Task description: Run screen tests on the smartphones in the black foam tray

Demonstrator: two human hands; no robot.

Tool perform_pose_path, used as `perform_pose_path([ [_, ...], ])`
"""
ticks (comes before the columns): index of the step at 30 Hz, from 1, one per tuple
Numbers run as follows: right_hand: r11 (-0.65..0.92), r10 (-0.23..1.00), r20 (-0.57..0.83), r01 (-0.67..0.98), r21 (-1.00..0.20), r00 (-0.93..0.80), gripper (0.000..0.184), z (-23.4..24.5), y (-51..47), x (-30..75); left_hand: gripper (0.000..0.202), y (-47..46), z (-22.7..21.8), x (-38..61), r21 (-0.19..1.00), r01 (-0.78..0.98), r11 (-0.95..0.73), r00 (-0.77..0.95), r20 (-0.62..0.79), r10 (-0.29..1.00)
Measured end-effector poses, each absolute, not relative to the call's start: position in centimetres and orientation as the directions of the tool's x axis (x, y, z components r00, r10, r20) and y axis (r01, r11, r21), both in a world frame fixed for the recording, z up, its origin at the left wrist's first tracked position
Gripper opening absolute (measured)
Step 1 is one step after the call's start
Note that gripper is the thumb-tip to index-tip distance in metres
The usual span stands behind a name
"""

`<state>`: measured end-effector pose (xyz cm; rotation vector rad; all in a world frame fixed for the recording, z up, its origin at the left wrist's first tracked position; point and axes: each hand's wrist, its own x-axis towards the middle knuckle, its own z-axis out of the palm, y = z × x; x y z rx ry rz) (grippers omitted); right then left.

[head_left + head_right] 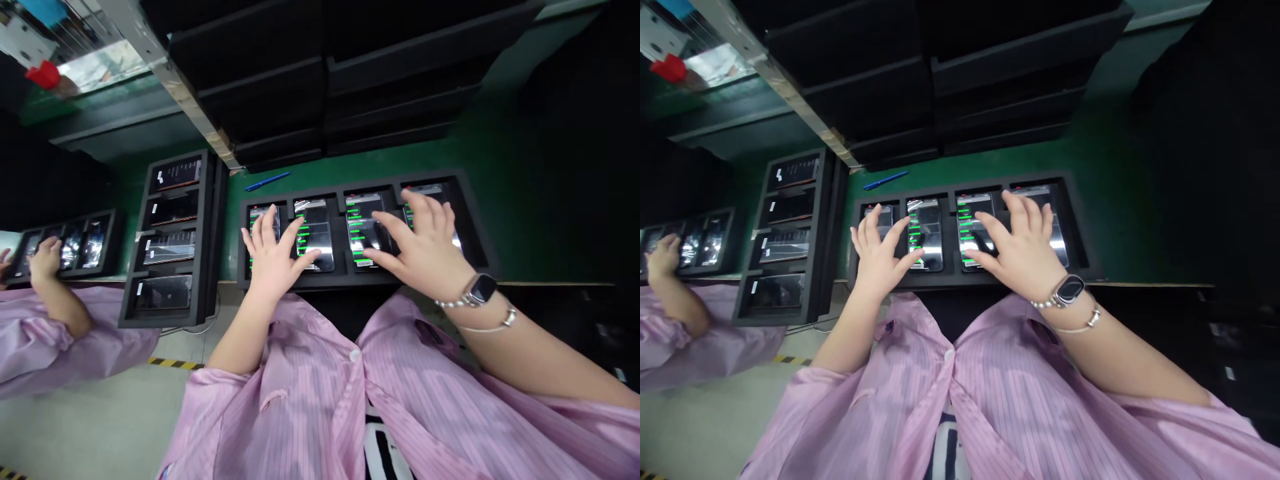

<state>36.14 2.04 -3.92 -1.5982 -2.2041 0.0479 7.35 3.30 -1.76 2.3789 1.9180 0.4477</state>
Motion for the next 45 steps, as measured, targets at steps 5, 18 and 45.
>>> perform_pose_path([
  [5,0.511,0.842,0.36,0.808,-0.293,-0.402,0.069,-5.1,-1.1,35.3,0.067,0.4,-2.9,6.8,0.205,0.946,-0.252,0.215,0.185,0.959],
  [18,0.431,0.889,0.29,0.864,-0.262,-0.355,0.073,-6.0,-1.1,34.0,0.061,0.6,-3.7,7.2,0.205,0.946,-0.252,0.217,0.179,0.96],
  [45,0.56,0.786,0.405,0.816,-0.143,-0.468,0.04,-5.8,-1.0,34.4,0.042,0.8,-3.8,6.4,0.2,0.691,-0.695,0.659,0.219,0.719],
])
